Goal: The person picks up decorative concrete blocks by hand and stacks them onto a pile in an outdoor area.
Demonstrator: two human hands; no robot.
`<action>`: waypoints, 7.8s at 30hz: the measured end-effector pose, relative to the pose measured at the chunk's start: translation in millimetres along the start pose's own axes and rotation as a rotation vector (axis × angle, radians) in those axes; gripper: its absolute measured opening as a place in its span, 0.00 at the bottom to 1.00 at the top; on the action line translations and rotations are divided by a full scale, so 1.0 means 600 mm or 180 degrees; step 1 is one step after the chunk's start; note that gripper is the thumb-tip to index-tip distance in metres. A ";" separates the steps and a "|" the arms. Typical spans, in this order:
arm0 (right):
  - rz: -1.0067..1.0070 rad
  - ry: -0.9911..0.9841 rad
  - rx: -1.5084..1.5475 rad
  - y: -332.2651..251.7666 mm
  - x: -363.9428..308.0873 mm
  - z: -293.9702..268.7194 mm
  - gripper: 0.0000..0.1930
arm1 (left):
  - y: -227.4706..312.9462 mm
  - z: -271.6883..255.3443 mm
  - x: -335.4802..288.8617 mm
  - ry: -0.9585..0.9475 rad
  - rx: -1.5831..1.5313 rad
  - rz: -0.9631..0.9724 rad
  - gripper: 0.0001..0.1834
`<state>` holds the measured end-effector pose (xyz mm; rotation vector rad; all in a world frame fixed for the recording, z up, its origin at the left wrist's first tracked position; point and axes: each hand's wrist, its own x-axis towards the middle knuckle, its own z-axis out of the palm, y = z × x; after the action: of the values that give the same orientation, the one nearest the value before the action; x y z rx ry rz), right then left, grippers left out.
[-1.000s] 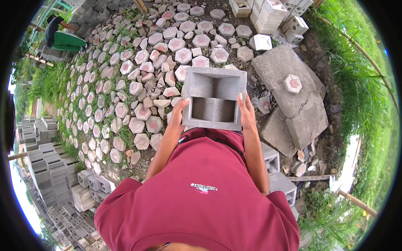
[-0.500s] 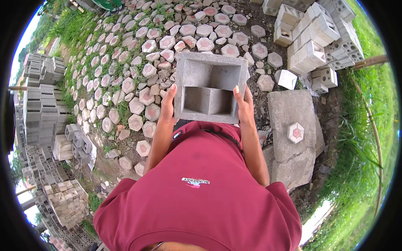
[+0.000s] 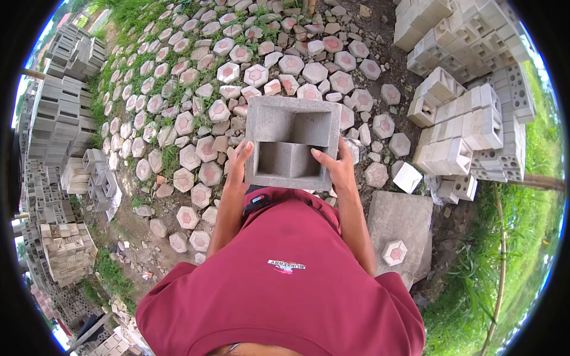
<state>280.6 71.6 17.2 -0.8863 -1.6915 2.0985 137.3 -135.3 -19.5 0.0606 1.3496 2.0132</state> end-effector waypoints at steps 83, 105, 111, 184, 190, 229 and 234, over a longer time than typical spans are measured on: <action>0.0324 -0.1827 -0.0540 -0.474 1.836 0.915 0.42 | 0.980 -0.406 1.649 0.0838 -0.1129 0.0223 0.31; 0.0007 0.0236 0.0310 -0.481 2.215 1.293 0.28 | 1.352 -0.642 2.227 -0.0162 0.0235 -0.0769 0.32; 0.0046 0.0689 0.0322 -0.493 2.256 1.377 0.35 | 1.424 -0.684 2.326 -0.0408 0.0484 -0.1203 0.33; 0.1922 0.0426 -0.1074 -0.409 3.699 0.800 0.44 | 1.024 -0.246 3.812 -0.0607 0.1595 -0.2149 0.32; 0.2053 0.0674 -0.0886 -0.185 3.787 0.694 0.38 | 0.831 -0.278 3.927 -0.0714 0.2267 -0.1555 0.42; 0.1574 0.1233 -0.0534 0.022 4.235 0.521 0.42 | 0.568 -0.213 4.446 -0.1250 0.3103 -0.1515 0.31; 0.1489 0.1159 -0.0664 0.019 4.243 0.521 0.40 | 0.582 -0.205 4.438 -0.1157 0.3089 -0.1592 0.29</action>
<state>-1858.0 1319.1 -652.1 -1.7534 -1.6361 1.8712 -2098.1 1211.5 -663.9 0.4507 1.7449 0.7697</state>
